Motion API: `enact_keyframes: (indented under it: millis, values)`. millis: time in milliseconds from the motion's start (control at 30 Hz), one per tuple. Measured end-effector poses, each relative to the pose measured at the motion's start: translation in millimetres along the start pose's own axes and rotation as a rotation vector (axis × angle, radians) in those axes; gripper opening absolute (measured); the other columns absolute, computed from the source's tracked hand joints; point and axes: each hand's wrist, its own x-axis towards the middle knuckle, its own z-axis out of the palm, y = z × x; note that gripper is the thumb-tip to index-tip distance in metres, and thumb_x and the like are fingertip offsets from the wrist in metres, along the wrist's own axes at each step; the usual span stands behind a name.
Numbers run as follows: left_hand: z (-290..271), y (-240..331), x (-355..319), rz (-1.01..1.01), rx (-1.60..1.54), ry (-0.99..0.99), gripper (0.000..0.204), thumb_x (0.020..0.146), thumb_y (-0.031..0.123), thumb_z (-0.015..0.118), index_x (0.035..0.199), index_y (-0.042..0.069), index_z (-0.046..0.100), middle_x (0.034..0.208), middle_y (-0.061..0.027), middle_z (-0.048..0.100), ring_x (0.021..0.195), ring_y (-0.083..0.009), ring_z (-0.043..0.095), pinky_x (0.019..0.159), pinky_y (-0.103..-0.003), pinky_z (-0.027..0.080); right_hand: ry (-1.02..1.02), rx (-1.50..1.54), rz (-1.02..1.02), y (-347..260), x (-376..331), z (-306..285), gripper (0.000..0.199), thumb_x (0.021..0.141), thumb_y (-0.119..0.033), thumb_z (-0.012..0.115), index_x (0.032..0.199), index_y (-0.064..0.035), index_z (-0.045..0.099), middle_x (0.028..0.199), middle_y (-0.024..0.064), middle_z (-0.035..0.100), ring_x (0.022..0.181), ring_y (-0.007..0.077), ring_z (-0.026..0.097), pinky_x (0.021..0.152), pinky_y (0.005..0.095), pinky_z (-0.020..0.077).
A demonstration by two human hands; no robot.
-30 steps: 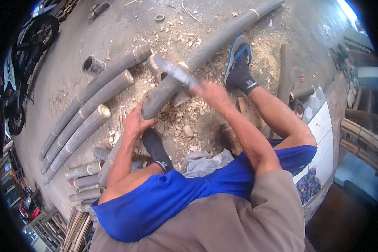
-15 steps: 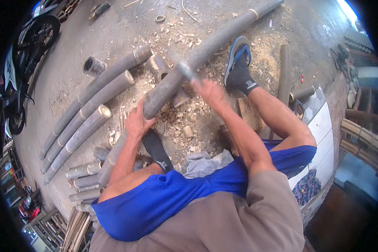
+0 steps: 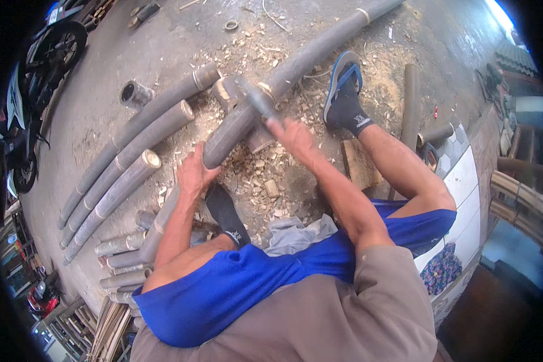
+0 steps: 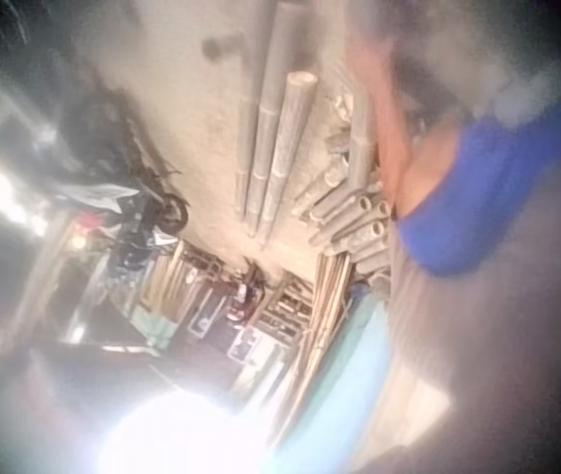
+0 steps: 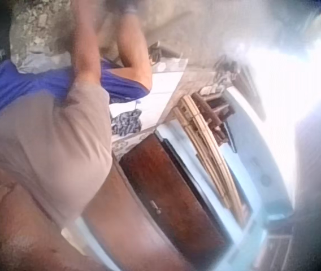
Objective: The person uses a knife to shave the outer layer off bamboo poles. They hold each pole with one hand and scrape along its length with the other, rotating the pole as needed. Finished poles are placed in a nearby pile.
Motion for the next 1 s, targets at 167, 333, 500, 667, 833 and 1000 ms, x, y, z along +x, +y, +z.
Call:
enact_keyframes:
  millis: [167,333,500,667,833,1000]
  values:
    - [-8.7,7.8,2.9,0.011,-0.004,-0.068,0.096,0.068,0.044,0.091,0.150,0.015,0.051,0.113,-0.0228,0.073,0.102,-0.0425,0.073,0.089,-0.052,0.058,0.110,0.028,0.062,30.3,17.0,-19.6,0.076,0.101,-0.075,0.050,0.098,-0.0013,0.068,0.087,0.0297,0.072,0.087,0.0490,0.072,0.080,0.0602,0.0554]
    - [-9.2,-6.3,0.7,-0.027,-0.060,-0.122,0.095,0.070,0.045,0.090,0.151,0.014,0.051,0.114,-0.0256,0.072,0.104,-0.0441,0.073,0.094,-0.052,0.057,-0.189,-0.314,-0.182,-5.1,-10.9,-31.2,0.081,0.102,-0.074,0.047,0.097,0.0030,0.070,0.088,0.0302,0.072,0.087,0.0493,0.072,0.082,0.0562,0.0569]
    - [-28.1,9.4,8.7,-0.021,-0.178,-0.215,0.097,0.069,0.046,0.089,0.152,0.013,0.051,0.118,-0.0264,0.074,0.107,-0.0445,0.073,0.094,-0.052,0.057,0.102,0.095,0.080,15.2,23.7,-29.3,0.079,0.101,-0.076,0.047,0.109,-0.0003,0.070,0.087,0.0301,0.073,0.088,0.0476,0.074,0.082,0.0591,0.0572]
    - [-17.9,3.2,-1.5,-0.001,-0.090,-0.120,0.096,0.070,0.047,0.088,0.152,0.012,0.051,0.117,-0.0251,0.073,0.105,-0.0442,0.073,0.093,-0.053,0.057,-0.011,-0.079,-0.024,25.5,15.2,-21.9,0.079,0.101,-0.075,0.047,0.099,0.0008,0.068,0.087,0.0308,0.073,0.088,0.0500,0.073,0.083,0.0578,0.0571]
    - [-11.7,4.0,-6.6,-0.029,-0.003,-0.098,0.095,0.070,0.047,0.087,0.151,0.012,0.052,0.117,-0.0248,0.073,0.104,-0.0442,0.073,0.092,-0.054,0.057,-0.066,-0.094,-0.154,12.3,7.2,-19.7,0.076,0.102,-0.073,0.047,0.097,-0.0006,0.069,0.087,0.0316,0.072,0.089,0.0506,0.072,0.083,0.0579,0.0559]
    - [-31.4,14.9,8.5,-0.019,-0.140,-0.203,0.094,0.070,0.047,0.087,0.150,0.011,0.052,0.116,-0.0268,0.073,0.103,-0.0453,0.073,0.091,-0.054,0.057,0.211,0.172,0.086,34.0,32.0,-25.3,0.074,0.101,-0.075,0.050,0.101,-0.0031,0.067,0.084,0.0290,0.072,0.082,0.0506,0.072,0.076,0.0605,0.0559]
